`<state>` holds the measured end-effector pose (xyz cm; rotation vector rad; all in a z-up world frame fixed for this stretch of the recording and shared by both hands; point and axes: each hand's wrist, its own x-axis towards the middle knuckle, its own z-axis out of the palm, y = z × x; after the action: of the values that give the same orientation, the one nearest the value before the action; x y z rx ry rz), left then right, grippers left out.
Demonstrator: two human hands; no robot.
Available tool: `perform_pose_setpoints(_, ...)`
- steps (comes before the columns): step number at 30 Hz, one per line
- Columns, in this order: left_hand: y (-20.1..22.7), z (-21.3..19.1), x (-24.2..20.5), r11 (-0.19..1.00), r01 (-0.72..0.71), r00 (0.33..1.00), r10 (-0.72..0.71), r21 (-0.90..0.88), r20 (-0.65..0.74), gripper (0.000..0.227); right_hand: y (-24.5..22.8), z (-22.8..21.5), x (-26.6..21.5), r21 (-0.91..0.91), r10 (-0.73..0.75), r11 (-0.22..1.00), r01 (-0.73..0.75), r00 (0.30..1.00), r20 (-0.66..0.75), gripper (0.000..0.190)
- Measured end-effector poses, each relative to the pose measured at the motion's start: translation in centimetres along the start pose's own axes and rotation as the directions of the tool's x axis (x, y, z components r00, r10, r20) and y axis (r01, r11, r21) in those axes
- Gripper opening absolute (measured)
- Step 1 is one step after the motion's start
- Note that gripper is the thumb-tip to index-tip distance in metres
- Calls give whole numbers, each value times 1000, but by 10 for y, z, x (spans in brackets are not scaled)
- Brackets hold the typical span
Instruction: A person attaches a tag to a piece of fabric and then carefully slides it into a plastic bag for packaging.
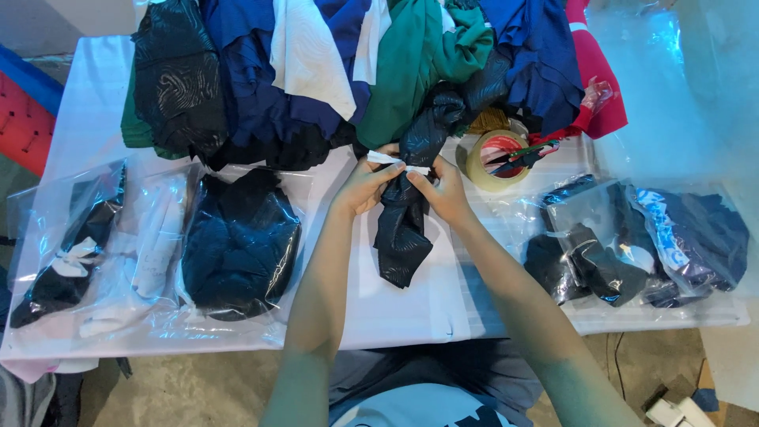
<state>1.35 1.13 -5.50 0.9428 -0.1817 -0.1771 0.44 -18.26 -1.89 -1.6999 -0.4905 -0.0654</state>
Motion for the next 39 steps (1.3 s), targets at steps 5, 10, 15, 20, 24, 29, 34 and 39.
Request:
perform_pose_setpoints(5,4,7,5,998,32,999,-31,53,-15,40,27,0,5,109,46,993,-47,999,9,45)
perform_pose_setpoints(10,19,27,-12,990,71,996,-64,122,-60,38,43,-6,-3,193,59,980,-59,998,8,41)
perform_pose_setpoints(15,21,27,-2,984,62,995,-48,168,-88,41,2,-7,3,170,69,983,-68,998,-1,27)
perform_pose_setpoints(20,29,30,4,838,-74,996,90,540,-2,34,16,-8,10,69,45,997,-46,999,6,39)
perform_pose_setpoints(24,-33,-12,9,609,-78,994,106,789,16,37,-1,2,-6,-487,-216,863,135,970,-115,36)
perform_pose_setpoints(29,5,31,-9,322,-189,929,364,928,63,12,-23,-7,-5,-813,-533,529,244,841,-94,45)
perform_pose_setpoints(34,23,44,-13,518,-227,915,402,824,-1,12,-59,1,3,-666,-572,582,466,817,72,24)
perform_pose_setpoints(39,36,44,-15,699,-261,903,420,666,-87,24,-44,2,16,-606,-387,683,408,906,175,18)
